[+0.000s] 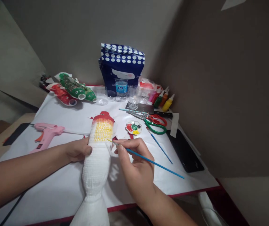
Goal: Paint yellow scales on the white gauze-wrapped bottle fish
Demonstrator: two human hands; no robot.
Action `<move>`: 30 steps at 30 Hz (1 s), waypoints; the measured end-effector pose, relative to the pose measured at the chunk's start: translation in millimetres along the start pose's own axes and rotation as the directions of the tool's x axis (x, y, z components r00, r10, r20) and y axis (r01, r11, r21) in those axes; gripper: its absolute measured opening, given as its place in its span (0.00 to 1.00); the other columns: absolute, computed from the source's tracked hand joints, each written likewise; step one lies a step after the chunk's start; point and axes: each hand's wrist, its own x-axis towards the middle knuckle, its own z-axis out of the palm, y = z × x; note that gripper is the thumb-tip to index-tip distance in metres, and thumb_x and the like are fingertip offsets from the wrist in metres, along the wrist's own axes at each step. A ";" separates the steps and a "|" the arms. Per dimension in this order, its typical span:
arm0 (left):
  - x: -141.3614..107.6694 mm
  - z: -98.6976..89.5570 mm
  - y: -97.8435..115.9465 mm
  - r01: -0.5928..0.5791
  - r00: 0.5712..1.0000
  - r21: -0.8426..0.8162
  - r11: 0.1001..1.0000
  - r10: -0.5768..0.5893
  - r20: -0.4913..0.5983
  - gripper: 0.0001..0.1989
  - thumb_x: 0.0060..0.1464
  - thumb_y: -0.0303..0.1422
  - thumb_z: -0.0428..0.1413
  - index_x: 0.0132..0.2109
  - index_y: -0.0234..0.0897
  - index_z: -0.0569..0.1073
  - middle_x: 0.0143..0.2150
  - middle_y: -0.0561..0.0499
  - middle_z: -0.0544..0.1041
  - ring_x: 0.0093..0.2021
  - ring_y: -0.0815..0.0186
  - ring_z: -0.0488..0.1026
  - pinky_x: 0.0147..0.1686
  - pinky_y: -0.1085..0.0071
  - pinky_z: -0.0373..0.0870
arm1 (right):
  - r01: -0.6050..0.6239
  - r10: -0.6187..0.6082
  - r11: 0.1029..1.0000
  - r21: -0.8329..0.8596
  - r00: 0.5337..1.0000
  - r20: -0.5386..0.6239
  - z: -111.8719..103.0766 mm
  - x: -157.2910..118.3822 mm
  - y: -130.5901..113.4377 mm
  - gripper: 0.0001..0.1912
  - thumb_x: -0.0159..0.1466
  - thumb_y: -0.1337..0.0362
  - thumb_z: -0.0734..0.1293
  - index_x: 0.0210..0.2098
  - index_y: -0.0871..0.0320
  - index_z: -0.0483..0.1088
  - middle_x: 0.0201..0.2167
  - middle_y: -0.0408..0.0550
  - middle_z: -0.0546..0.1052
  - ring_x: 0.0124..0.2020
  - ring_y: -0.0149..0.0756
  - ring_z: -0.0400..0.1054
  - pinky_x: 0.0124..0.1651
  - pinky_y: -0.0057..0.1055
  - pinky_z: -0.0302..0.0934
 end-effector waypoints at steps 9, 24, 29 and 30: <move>-0.2 0.0 0.2 -0.009 1.000 0.030 1.000 0.008 0.025 0.36 0.43 0.46 0.71 0.56 0.31 0.76 0.45 0.38 0.83 0.44 0.53 0.80 0.38 0.71 0.73 | -0.111 0.111 0.993 0.043 0.994 0.007 3.8 -1.4 7.2 0.05 0.65 0.65 0.70 0.32 0.53 0.73 0.28 0.43 0.81 0.34 0.39 0.81 0.38 0.34 0.75; 0.7 2.4 2.1 -0.022 0.999 0.024 0.999 0.021 0.036 0.32 0.44 0.46 0.71 0.53 0.31 0.78 0.39 0.41 0.84 0.39 0.56 0.81 0.39 0.70 0.74 | -0.117 0.116 0.993 0.014 0.992 0.048 2.2 -2.9 10.1 0.04 0.66 0.64 0.70 0.34 0.54 0.73 0.31 0.44 0.83 0.37 0.38 0.81 0.40 0.32 0.75; 0.7 3.0 2.7 -0.019 0.999 0.031 0.999 0.018 0.035 0.34 0.43 0.47 0.71 0.54 0.31 0.78 0.42 0.40 0.84 0.41 0.54 0.81 0.39 0.70 0.74 | -0.092 0.092 0.996 0.011 0.995 0.034 1.0 -1.5 10.5 0.04 0.66 0.65 0.70 0.33 0.54 0.72 0.30 0.44 0.82 0.36 0.38 0.81 0.39 0.31 0.75; 0.5 2.9 2.5 -0.022 0.999 0.025 0.999 0.021 0.032 0.33 0.43 0.46 0.71 0.53 0.31 0.79 0.41 0.40 0.84 0.40 0.55 0.81 0.38 0.70 0.74 | -0.089 0.088 0.996 0.016 0.996 0.028 1.0 -0.8 10.4 0.04 0.66 0.66 0.70 0.33 0.54 0.72 0.29 0.44 0.82 0.35 0.38 0.81 0.39 0.31 0.75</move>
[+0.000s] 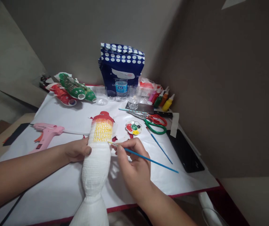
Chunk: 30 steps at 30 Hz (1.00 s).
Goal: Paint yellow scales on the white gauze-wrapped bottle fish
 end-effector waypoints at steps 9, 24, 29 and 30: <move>-2.0 -3.7 -2.5 0.008 1.000 -0.034 0.999 -0.009 -0.028 0.30 0.44 0.43 0.72 0.52 0.33 0.80 0.41 0.42 0.84 0.39 0.58 0.80 0.40 0.70 0.74 | -0.019 0.019 1.000 -0.014 1.000 -0.004 0.5 1.2 0.6 0.04 0.66 0.65 0.70 0.33 0.54 0.72 0.30 0.43 0.82 0.36 0.36 0.80 0.41 0.30 0.75; -1.6 -1.4 -0.7 0.023 1.000 -0.004 1.000 -0.023 -0.012 0.37 0.43 0.46 0.71 0.57 0.30 0.76 0.45 0.38 0.83 0.45 0.51 0.80 0.41 0.67 0.74 | -0.036 0.036 0.999 -0.005 0.999 0.036 -2.1 -1.6 3.8 0.04 0.67 0.65 0.70 0.35 0.53 0.72 0.32 0.40 0.82 0.38 0.32 0.80 0.41 0.26 0.71; -0.7 -1.2 -0.8 0.016 1.000 -0.005 1.000 -0.016 -0.004 0.36 0.44 0.46 0.71 0.57 0.31 0.76 0.43 0.39 0.83 0.45 0.52 0.80 0.41 0.68 0.74 | -0.012 0.012 1.000 -0.015 0.999 0.042 -3.0 -1.8 3.1 0.04 0.67 0.65 0.69 0.35 0.52 0.73 0.32 0.40 0.82 0.37 0.31 0.80 0.41 0.25 0.71; -0.6 -1.2 -0.8 0.013 1.000 -0.005 1.000 -0.013 -0.007 0.36 0.44 0.46 0.71 0.56 0.31 0.77 0.43 0.39 0.84 0.45 0.52 0.80 0.42 0.68 0.74 | -0.007 0.008 1.000 -0.020 0.999 0.044 -3.0 -1.7 2.8 0.04 0.67 0.66 0.69 0.35 0.52 0.73 0.32 0.40 0.82 0.37 0.31 0.80 0.40 0.25 0.71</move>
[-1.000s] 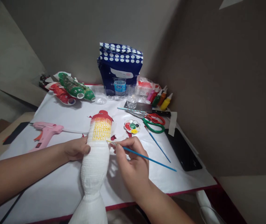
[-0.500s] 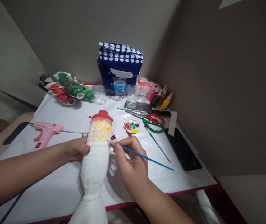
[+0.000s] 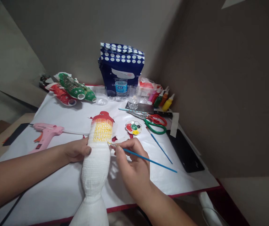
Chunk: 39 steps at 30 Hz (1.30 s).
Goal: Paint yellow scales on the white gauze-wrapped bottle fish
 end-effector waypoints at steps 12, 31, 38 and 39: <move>0.0 1.2 1.0 0.000 1.000 -0.024 1.000 0.000 -0.021 0.33 0.43 0.44 0.72 0.55 0.31 0.78 0.43 0.41 0.83 0.39 0.57 0.80 0.39 0.71 0.73 | 0.040 -0.040 0.999 0.027 0.999 -0.023 2.1 -0.1 -2.8 0.05 0.67 0.67 0.69 0.35 0.52 0.74 0.32 0.39 0.82 0.37 0.31 0.80 0.40 0.25 0.72; -1.4 -1.4 -1.6 -0.024 1.000 -0.053 0.998 0.023 -0.018 0.25 0.44 0.41 0.72 0.47 0.33 0.82 0.39 0.43 0.84 0.37 0.61 0.80 0.38 0.72 0.74 | 0.038 -0.039 0.999 -0.035 0.999 -0.038 -0.6 -0.4 -0.3 0.04 0.67 0.66 0.69 0.35 0.53 0.73 0.32 0.41 0.81 0.36 0.33 0.79 0.40 0.27 0.71; 0.9 1.7 0.5 -0.026 1.000 -0.046 0.999 0.026 -0.008 0.26 0.43 0.43 0.73 0.46 0.32 0.82 0.39 0.42 0.84 0.39 0.58 0.80 0.41 0.70 0.75 | 0.015 -0.015 1.000 -0.019 1.000 -0.003 0.7 0.4 0.0 0.03 0.67 0.66 0.69 0.36 0.52 0.74 0.33 0.41 0.81 0.36 0.32 0.77 0.41 0.28 0.70; 1.0 2.0 0.6 -0.027 1.000 -0.045 0.999 0.027 -0.008 0.26 0.43 0.43 0.72 0.46 0.32 0.82 0.39 0.42 0.84 0.38 0.58 0.80 0.41 0.70 0.75 | 0.008 -0.008 1.000 -0.024 1.000 0.003 0.4 0.7 0.3 0.03 0.67 0.66 0.69 0.36 0.52 0.74 0.34 0.42 0.81 0.36 0.32 0.77 0.41 0.28 0.70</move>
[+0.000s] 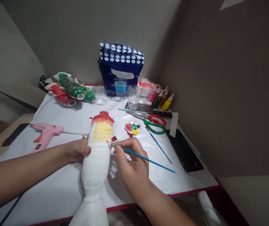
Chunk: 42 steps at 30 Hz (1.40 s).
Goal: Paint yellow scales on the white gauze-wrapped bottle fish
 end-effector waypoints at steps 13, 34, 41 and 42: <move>-1.7 -1.3 -0.7 0.004 1.000 -0.010 1.000 -0.004 -0.008 0.24 0.44 0.42 0.72 0.47 0.33 0.82 0.38 0.44 0.83 0.37 0.60 0.80 0.38 0.72 0.73 | 0.012 -0.013 0.999 -0.030 0.999 -0.035 -2.9 -0.9 1.4 0.03 0.67 0.66 0.69 0.36 0.52 0.74 0.35 0.43 0.81 0.37 0.34 0.76 0.41 0.30 0.69; -2.3 -1.6 -0.5 0.005 1.000 -0.003 1.000 -0.005 -0.010 0.25 0.43 0.42 0.72 0.46 0.32 0.81 0.39 0.42 0.83 0.37 0.59 0.79 0.38 0.71 0.74 | 0.000 -0.001 1.000 -0.030 0.999 -0.048 -1.0 0.8 0.7 0.03 0.66 0.65 0.69 0.34 0.53 0.74 0.31 0.43 0.80 0.34 0.34 0.77 0.39 0.30 0.71; -2.9 -1.4 0.3 0.018 0.999 0.000 1.000 -0.018 -0.045 0.27 0.41 0.41 0.73 0.47 0.32 0.80 0.39 0.43 0.83 0.37 0.59 0.80 0.39 0.70 0.76 | 0.022 -0.020 0.999 0.028 0.995 -0.101 -1.2 -1.5 0.8 0.03 0.66 0.64 0.69 0.35 0.54 0.74 0.31 0.44 0.79 0.35 0.36 0.79 0.41 0.33 0.75; -3.1 -1.9 0.1 0.017 0.999 0.003 1.000 -0.017 -0.050 0.27 0.41 0.41 0.73 0.47 0.32 0.80 0.39 0.43 0.83 0.37 0.59 0.80 0.39 0.70 0.76 | 0.025 -0.022 0.999 0.029 0.995 -0.098 -0.8 -2.3 1.3 0.03 0.66 0.64 0.69 0.35 0.54 0.74 0.30 0.44 0.80 0.34 0.36 0.79 0.41 0.33 0.75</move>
